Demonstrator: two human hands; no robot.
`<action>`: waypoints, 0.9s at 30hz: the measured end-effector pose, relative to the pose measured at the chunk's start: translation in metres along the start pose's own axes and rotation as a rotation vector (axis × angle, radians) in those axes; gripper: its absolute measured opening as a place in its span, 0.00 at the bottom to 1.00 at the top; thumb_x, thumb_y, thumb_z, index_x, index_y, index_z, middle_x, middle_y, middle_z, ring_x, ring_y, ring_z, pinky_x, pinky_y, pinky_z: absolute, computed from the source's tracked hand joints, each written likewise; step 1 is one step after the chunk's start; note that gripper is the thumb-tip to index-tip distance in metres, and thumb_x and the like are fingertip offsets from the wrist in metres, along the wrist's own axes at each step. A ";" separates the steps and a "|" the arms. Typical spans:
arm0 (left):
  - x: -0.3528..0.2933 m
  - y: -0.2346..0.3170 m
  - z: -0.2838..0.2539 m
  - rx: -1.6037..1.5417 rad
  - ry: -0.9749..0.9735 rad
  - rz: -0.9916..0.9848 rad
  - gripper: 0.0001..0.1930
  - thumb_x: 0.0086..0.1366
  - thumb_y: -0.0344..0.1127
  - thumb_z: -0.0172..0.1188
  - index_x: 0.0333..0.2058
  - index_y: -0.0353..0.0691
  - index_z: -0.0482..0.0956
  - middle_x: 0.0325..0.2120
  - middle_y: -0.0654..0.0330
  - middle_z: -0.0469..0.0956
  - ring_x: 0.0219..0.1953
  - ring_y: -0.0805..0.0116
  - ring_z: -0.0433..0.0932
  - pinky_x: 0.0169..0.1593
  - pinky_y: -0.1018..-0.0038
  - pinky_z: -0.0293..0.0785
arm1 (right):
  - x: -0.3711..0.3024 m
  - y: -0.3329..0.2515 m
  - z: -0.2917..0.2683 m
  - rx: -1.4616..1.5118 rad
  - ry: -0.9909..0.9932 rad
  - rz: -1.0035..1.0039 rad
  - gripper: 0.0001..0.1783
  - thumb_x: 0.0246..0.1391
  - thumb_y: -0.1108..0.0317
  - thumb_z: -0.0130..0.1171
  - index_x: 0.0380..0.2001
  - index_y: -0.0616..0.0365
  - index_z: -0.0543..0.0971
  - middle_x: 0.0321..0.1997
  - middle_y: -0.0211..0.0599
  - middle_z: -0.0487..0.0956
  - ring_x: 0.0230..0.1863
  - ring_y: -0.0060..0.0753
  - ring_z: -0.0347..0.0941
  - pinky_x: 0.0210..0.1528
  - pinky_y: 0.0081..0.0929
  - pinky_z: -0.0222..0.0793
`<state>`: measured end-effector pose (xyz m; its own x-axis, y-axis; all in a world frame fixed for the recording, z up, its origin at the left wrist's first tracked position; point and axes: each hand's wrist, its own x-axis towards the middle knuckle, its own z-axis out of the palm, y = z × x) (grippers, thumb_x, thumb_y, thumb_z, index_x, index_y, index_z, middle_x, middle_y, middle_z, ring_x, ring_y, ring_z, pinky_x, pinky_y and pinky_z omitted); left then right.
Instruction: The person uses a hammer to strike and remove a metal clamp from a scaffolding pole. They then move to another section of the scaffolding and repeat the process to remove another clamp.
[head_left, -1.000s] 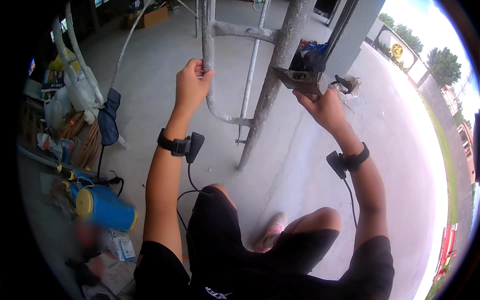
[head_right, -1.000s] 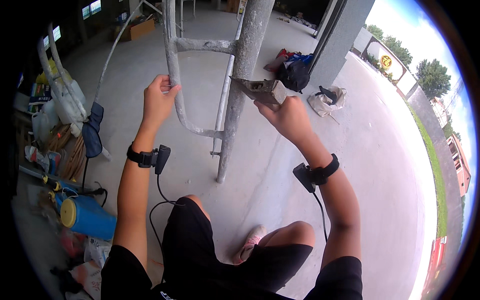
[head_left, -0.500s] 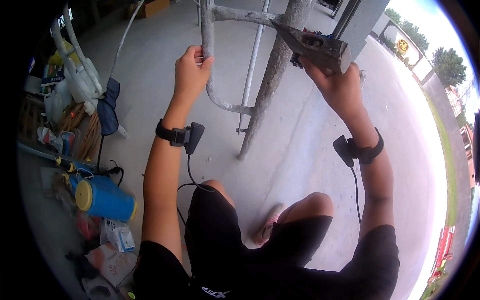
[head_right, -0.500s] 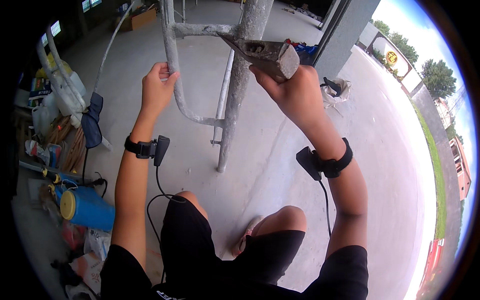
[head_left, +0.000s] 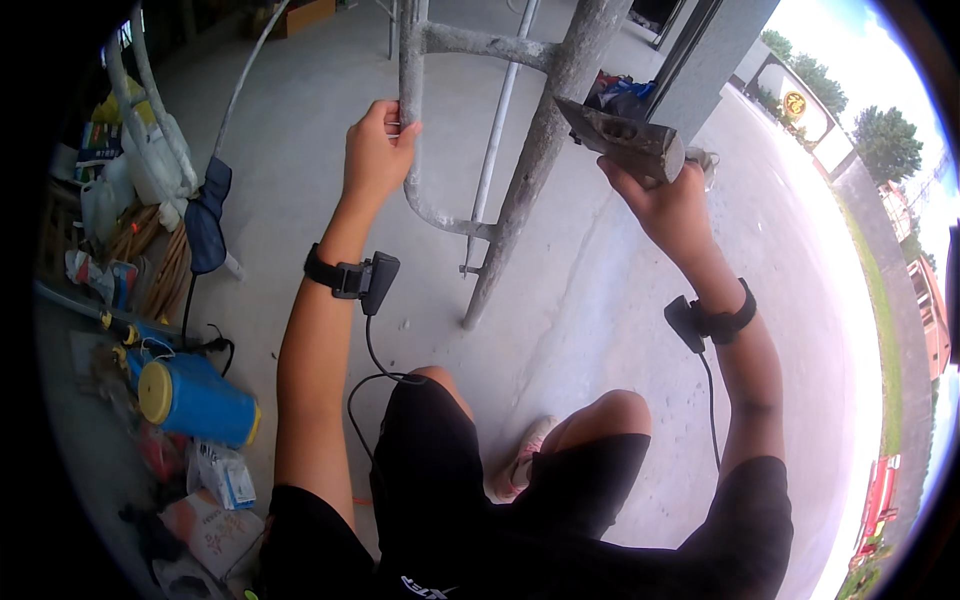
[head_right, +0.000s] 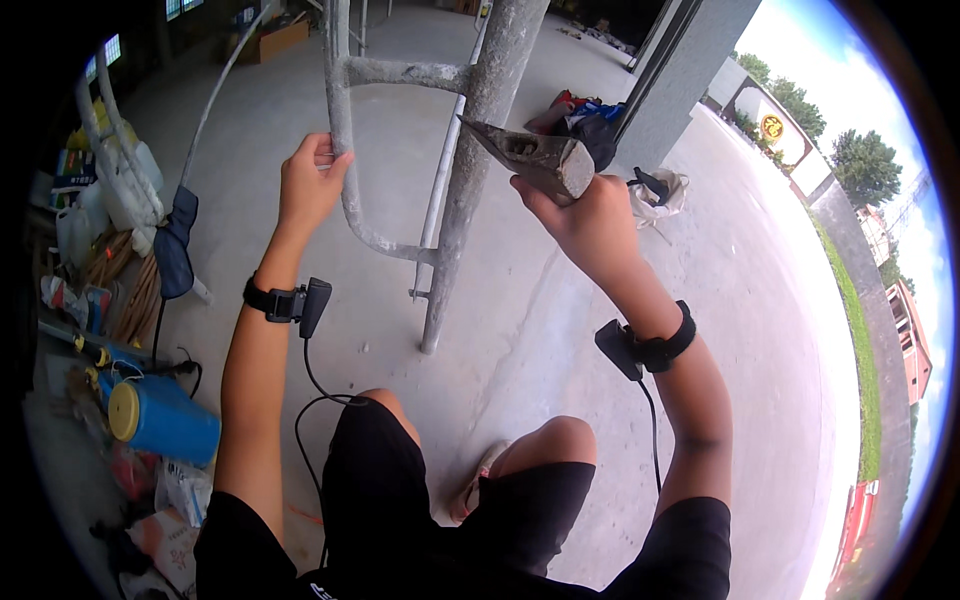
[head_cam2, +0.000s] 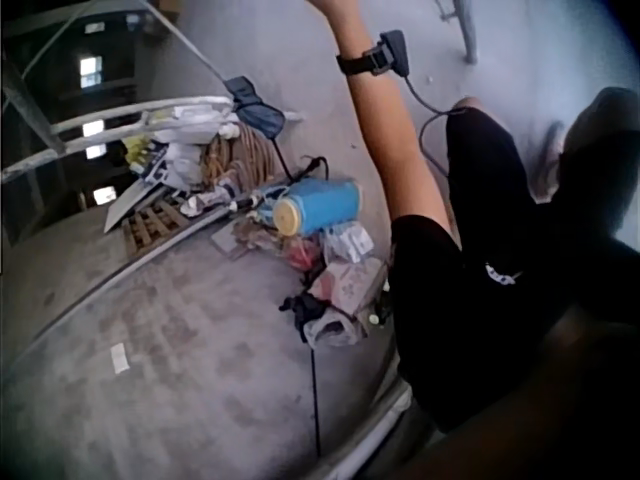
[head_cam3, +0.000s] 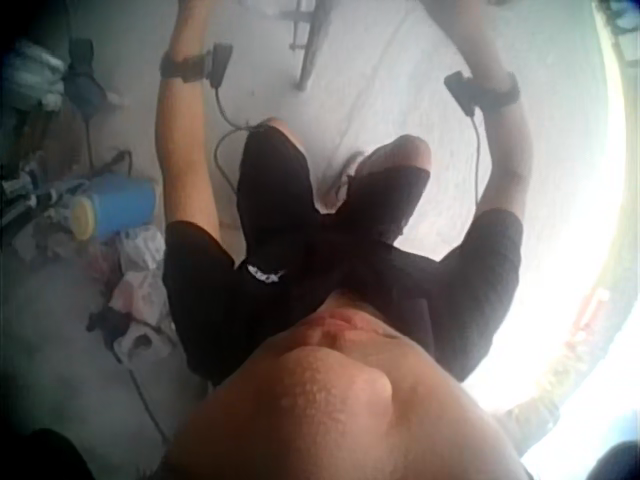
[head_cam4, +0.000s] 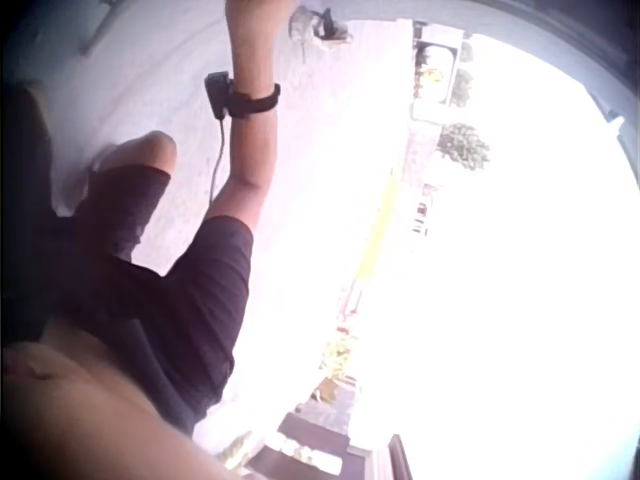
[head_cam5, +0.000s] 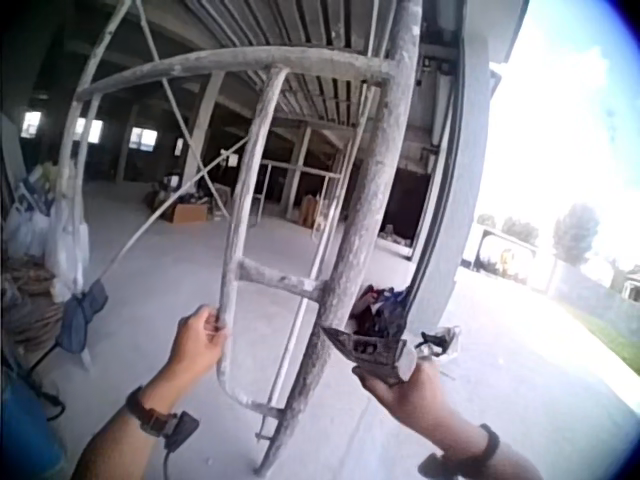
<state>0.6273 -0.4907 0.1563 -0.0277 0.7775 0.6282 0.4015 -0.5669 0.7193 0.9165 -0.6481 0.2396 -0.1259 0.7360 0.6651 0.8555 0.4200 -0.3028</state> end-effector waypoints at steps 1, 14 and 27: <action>0.000 -0.001 0.001 -0.020 0.011 0.006 0.14 0.59 0.28 0.65 0.43 0.29 0.76 0.36 0.52 0.82 0.37 0.64 0.83 0.41 0.71 0.81 | 0.004 0.000 0.003 0.008 0.030 -0.057 0.19 0.50 0.59 0.69 0.40 0.63 0.81 0.28 0.43 0.83 0.28 0.39 0.80 0.34 0.31 0.75; 0.000 -0.004 0.006 -0.037 0.025 0.040 0.13 0.59 0.26 0.64 0.42 0.29 0.74 0.35 0.51 0.82 0.35 0.62 0.84 0.39 0.71 0.81 | -0.040 0.026 0.054 -0.348 -0.428 0.102 0.27 0.52 0.42 0.62 0.26 0.58 0.79 0.21 0.43 0.79 0.25 0.49 0.78 0.31 0.40 0.75; -0.006 -0.002 -0.008 -0.140 0.028 -0.028 0.13 0.59 0.22 0.62 0.43 0.29 0.74 0.36 0.50 0.82 0.36 0.60 0.83 0.40 0.70 0.81 | -0.007 0.004 0.041 -0.316 -0.445 0.278 0.23 0.53 0.45 0.61 0.31 0.57 0.80 0.28 0.49 0.80 0.29 0.56 0.77 0.33 0.45 0.75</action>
<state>0.6197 -0.4964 0.1536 -0.0635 0.7866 0.6142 0.2686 -0.5792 0.7697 0.9004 -0.6292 0.2056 -0.0158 0.9752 0.2209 0.9854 0.0526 -0.1619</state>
